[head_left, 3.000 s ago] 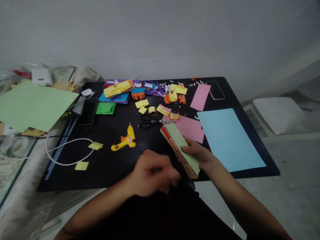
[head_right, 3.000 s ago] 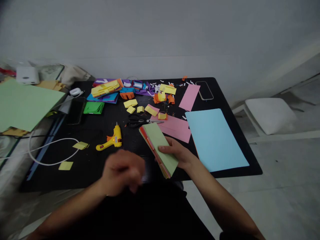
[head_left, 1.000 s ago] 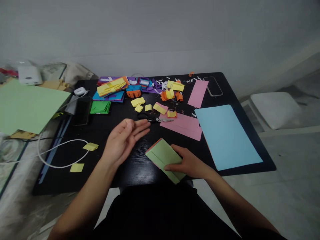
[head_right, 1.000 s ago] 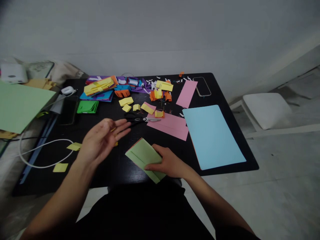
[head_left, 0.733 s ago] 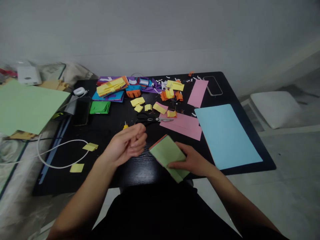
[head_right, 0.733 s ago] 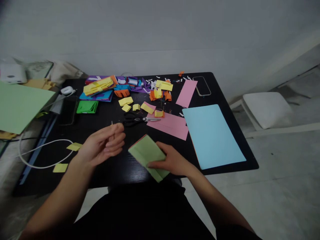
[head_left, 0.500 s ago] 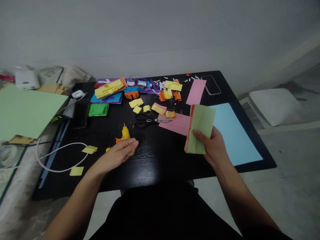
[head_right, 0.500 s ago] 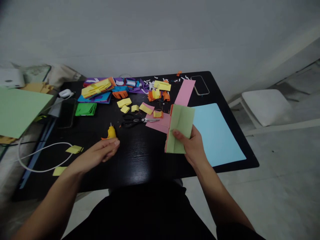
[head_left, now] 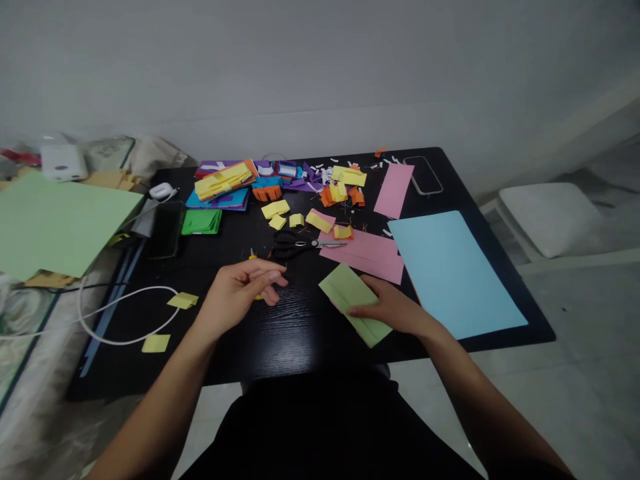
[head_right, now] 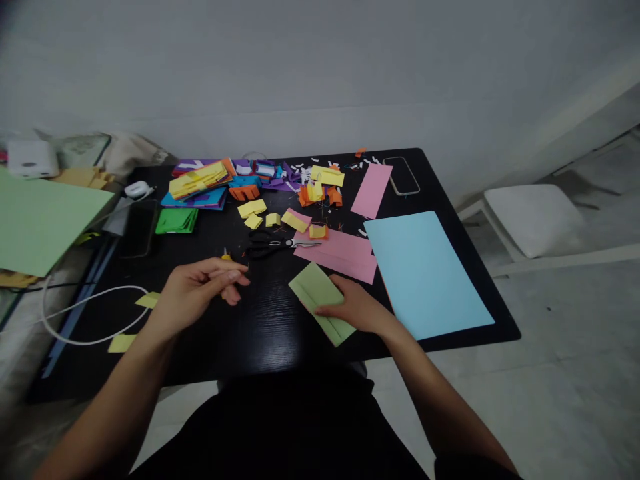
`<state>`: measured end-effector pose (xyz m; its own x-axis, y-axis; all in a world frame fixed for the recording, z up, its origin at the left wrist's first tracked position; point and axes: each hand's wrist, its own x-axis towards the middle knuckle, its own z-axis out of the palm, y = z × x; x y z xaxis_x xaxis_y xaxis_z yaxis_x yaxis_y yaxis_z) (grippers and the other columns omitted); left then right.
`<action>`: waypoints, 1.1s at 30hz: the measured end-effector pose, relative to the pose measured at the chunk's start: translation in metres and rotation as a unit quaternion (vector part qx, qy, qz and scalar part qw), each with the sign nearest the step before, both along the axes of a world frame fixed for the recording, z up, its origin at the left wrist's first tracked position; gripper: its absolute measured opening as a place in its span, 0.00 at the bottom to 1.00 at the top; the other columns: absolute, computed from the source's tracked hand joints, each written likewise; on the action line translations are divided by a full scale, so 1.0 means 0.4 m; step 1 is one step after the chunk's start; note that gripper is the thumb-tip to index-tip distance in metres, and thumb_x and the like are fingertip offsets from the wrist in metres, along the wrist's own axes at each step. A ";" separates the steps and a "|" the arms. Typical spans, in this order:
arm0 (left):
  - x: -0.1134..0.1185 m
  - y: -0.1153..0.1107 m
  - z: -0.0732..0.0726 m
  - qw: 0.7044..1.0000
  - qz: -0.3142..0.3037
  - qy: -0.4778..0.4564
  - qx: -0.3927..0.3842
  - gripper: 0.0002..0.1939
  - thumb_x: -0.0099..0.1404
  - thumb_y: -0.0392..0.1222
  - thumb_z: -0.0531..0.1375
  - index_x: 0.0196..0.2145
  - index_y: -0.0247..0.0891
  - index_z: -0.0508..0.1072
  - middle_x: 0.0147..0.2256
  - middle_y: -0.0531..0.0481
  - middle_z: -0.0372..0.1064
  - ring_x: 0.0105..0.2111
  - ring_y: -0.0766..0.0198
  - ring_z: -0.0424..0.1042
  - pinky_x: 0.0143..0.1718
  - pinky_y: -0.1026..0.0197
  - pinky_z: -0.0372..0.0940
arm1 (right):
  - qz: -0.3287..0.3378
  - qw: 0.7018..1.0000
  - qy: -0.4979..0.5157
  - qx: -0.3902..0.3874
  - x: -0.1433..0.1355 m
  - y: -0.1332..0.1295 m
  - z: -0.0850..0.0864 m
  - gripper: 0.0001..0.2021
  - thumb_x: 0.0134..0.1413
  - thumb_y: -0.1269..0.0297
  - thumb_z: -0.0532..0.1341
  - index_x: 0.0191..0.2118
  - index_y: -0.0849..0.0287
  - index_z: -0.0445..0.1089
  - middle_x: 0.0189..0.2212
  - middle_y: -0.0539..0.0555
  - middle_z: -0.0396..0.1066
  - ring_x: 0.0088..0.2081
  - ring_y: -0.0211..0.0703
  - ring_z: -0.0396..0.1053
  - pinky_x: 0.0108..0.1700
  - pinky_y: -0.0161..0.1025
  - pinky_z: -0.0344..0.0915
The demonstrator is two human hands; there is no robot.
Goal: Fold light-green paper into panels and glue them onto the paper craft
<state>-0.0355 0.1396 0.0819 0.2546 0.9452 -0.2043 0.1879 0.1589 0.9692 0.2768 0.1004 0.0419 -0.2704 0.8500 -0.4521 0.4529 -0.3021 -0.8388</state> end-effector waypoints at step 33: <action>-0.017 -0.051 -0.061 0.980 -0.001 -0.201 0.010 0.30 0.74 0.60 0.59 0.68 0.47 0.69 0.69 0.38 0.63 0.69 0.45 0.64 0.61 0.42 0.71 | -0.248 0.927 0.068 0.274 -0.135 0.051 0.122 0.06 0.56 0.57 0.73 0.35 0.52 0.83 0.31 0.51 0.82 0.29 0.45 0.78 0.33 0.43 0.78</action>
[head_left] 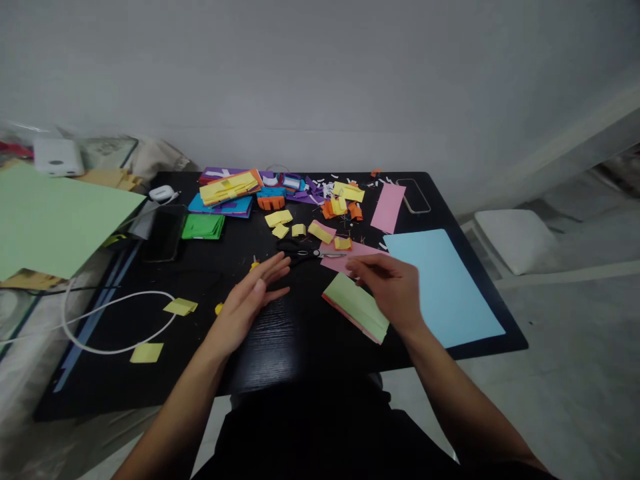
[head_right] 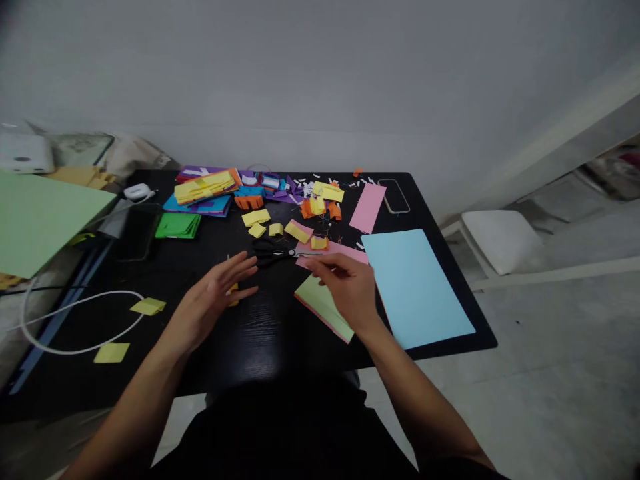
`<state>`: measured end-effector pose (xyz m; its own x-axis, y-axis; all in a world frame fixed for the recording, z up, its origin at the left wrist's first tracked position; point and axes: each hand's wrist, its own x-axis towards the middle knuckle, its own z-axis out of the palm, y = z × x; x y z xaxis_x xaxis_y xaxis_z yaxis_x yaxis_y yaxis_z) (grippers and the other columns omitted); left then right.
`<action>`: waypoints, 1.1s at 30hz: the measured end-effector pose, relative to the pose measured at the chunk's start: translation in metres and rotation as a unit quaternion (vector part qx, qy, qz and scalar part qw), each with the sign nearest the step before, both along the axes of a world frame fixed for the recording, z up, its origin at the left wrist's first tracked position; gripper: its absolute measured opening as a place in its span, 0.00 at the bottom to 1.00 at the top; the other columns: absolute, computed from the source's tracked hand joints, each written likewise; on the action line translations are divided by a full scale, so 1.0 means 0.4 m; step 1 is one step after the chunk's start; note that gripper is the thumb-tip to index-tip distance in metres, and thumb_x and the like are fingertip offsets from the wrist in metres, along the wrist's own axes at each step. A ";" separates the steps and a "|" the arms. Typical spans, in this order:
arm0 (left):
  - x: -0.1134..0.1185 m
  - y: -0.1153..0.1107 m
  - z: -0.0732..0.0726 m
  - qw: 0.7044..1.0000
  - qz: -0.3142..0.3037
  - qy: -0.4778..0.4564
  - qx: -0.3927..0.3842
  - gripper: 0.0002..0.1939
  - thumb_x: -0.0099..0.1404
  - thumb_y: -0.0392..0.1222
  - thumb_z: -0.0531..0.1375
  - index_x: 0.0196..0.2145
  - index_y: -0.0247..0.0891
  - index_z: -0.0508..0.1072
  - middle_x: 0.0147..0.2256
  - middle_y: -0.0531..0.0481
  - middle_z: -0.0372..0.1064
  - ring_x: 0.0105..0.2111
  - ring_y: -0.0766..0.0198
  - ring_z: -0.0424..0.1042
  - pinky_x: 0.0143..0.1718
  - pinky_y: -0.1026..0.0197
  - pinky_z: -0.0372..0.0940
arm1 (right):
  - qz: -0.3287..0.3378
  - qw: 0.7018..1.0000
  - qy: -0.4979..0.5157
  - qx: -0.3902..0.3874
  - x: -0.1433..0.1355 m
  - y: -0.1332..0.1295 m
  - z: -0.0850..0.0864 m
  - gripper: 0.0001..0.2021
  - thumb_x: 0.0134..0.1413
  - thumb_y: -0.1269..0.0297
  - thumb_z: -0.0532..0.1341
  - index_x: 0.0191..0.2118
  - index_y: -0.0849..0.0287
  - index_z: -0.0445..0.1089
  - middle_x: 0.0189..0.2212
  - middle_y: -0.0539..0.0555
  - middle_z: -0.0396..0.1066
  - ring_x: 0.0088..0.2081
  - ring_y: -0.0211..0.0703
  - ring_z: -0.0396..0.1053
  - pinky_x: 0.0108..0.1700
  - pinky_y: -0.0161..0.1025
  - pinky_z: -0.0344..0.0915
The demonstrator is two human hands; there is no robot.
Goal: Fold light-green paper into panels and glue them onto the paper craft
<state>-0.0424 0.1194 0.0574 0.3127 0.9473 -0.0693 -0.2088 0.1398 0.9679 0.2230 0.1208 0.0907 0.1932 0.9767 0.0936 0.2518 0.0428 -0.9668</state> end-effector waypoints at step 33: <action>0.186 -0.104 -0.088 0.848 -0.100 0.366 0.369 0.20 0.75 0.39 0.57 0.62 0.43 0.73 0.66 0.40 0.69 0.67 0.48 0.67 0.69 0.35 0.60 | 0.012 0.946 -0.324 0.023 0.188 0.025 -0.022 0.13 0.64 0.56 0.64 0.50 0.53 0.79 0.53 0.58 0.80 0.52 0.58 0.78 0.53 0.55 0.75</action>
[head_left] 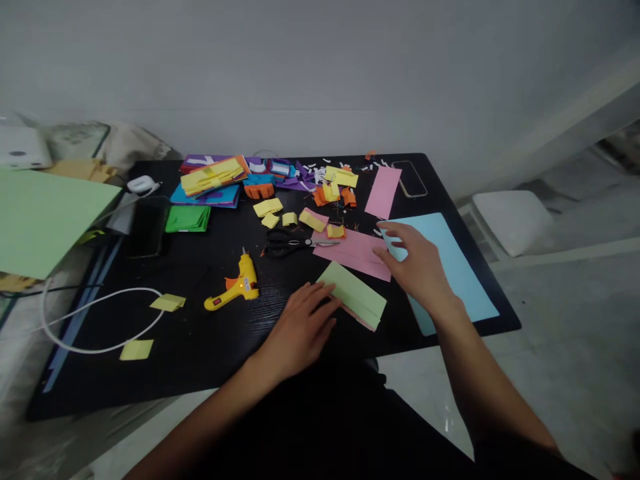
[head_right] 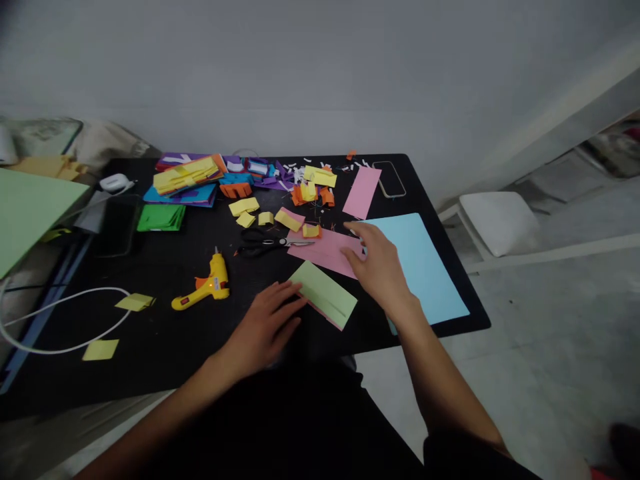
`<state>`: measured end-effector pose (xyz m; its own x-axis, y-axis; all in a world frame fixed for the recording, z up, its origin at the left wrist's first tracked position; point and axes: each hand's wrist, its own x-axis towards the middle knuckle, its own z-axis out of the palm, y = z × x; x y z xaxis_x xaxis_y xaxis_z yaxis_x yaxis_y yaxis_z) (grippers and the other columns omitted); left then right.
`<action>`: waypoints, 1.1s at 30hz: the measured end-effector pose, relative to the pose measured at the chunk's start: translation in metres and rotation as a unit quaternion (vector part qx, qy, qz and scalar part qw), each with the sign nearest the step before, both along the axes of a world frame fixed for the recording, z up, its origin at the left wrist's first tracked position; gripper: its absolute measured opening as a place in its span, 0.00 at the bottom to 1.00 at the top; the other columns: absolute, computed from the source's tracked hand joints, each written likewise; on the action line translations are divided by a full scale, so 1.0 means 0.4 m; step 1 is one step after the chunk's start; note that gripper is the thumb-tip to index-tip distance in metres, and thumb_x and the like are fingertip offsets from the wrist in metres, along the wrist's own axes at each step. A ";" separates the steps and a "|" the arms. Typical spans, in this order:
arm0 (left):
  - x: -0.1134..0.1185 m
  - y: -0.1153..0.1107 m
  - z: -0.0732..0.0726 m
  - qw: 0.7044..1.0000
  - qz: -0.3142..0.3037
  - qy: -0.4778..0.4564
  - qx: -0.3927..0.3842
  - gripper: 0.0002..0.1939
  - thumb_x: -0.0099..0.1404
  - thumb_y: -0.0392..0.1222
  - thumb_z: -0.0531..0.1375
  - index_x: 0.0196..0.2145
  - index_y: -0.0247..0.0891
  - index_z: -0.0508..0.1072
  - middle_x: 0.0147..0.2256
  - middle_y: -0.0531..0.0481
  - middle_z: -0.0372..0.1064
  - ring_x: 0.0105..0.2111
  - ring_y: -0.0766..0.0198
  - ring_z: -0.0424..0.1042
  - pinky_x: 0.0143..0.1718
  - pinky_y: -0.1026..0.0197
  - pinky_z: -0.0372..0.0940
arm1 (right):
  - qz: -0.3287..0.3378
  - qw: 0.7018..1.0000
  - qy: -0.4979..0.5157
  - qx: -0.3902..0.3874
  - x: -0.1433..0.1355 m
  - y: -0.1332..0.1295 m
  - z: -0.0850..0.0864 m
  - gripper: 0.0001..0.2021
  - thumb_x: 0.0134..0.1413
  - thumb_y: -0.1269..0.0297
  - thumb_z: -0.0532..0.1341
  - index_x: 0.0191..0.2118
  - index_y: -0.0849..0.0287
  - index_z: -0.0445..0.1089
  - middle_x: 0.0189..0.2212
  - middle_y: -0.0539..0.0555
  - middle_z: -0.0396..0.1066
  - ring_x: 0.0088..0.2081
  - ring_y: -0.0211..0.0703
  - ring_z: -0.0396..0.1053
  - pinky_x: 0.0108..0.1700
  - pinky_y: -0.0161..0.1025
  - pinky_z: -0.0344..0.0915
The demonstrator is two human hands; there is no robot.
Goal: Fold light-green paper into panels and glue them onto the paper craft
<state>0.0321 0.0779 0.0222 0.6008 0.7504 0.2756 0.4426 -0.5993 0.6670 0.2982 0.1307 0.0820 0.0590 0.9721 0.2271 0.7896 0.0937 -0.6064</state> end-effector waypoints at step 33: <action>-0.059 -0.048 -0.096 0.988 0.079 0.113 0.073 0.21 0.77 0.37 0.55 0.65 0.36 0.68 0.66 0.39 0.69 0.69 0.49 0.65 0.69 0.37 0.62 | 0.175 0.984 -0.025 -0.021 -0.179 -0.203 -0.194 0.13 0.65 0.64 0.66 0.53 0.60 0.75 0.51 0.65 0.71 0.50 0.57 0.71 0.53 0.58 0.76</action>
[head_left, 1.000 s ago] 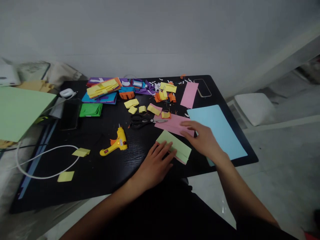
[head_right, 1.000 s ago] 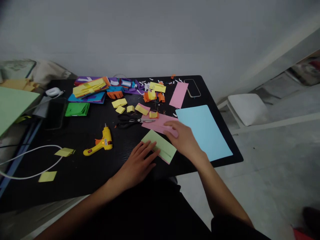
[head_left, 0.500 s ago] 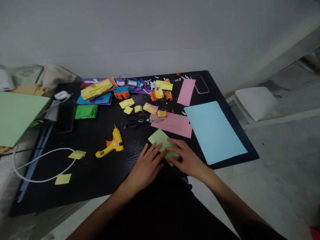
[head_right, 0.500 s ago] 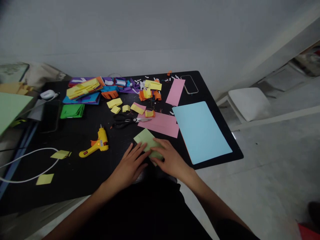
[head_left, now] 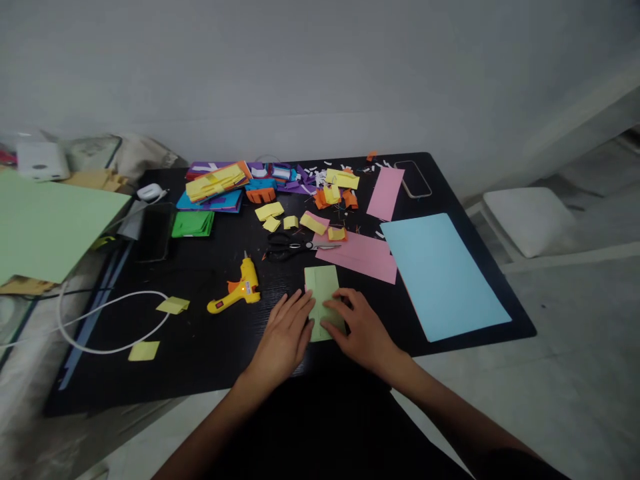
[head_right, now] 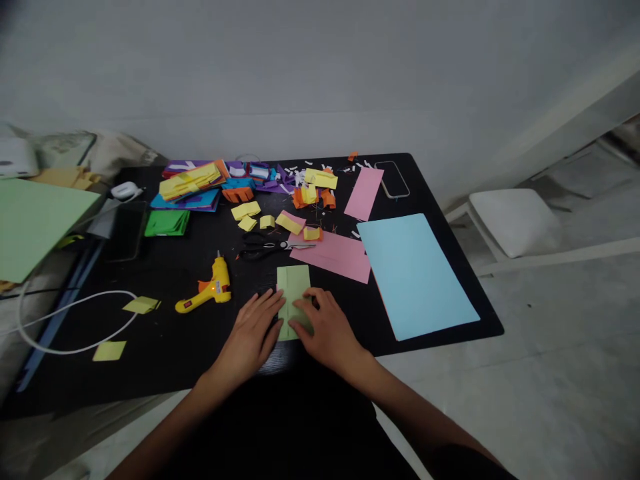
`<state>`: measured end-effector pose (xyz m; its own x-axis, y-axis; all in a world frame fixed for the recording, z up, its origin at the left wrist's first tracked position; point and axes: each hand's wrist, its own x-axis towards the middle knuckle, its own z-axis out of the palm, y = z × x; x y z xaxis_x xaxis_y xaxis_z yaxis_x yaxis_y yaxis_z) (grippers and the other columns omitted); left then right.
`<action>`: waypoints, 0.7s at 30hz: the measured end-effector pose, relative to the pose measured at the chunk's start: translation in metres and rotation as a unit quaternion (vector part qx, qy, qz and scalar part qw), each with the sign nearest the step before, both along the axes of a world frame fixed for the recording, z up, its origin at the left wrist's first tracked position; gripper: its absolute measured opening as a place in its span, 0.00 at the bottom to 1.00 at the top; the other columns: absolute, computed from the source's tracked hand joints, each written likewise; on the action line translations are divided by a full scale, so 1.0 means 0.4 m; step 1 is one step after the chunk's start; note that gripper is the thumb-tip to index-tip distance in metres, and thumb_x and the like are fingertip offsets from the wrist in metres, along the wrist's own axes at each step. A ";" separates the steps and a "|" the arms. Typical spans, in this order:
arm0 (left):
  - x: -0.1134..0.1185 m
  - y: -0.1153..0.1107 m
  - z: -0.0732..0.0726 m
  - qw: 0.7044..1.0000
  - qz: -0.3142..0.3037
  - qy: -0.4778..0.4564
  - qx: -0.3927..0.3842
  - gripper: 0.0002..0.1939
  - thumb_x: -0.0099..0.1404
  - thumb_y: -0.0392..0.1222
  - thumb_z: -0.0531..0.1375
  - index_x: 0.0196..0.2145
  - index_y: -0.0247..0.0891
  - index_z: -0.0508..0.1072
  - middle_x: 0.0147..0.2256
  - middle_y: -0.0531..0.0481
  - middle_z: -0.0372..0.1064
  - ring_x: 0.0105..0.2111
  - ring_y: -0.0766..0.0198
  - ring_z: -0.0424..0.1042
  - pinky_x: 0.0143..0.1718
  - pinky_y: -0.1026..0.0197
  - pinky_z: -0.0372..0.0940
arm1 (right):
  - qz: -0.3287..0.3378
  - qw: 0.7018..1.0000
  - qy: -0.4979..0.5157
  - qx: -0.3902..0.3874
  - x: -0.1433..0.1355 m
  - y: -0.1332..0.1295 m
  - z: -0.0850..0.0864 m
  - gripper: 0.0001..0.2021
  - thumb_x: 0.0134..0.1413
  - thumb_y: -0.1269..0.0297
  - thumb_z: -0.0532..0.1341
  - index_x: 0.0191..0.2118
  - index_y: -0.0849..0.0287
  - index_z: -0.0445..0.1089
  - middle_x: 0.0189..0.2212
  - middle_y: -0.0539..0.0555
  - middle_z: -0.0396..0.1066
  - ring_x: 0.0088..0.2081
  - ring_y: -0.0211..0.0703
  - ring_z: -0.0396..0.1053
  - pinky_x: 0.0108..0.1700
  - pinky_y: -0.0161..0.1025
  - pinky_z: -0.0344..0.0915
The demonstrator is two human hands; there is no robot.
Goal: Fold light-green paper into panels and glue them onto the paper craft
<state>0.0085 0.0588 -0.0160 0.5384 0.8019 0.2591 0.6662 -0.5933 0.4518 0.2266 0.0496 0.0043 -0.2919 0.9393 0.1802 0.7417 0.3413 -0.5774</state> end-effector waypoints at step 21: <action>0.011 -0.043 -0.024 0.999 0.029 0.003 0.012 0.24 0.77 0.37 0.55 0.68 0.37 0.67 0.66 0.40 0.69 0.67 0.47 0.68 0.67 0.41 0.65 | 0.103 0.994 -0.014 0.030 -0.022 0.121 -0.066 0.24 0.74 0.68 0.52 0.71 0.56 0.63 0.72 0.59 0.61 0.75 0.53 0.55 0.74 0.61 0.57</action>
<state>0.0129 0.0414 -0.0255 0.4922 0.8255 0.2761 0.7025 -0.5640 0.4340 0.2177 0.0980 -0.0223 -0.4818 0.8474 0.2229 0.6685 0.5200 -0.5317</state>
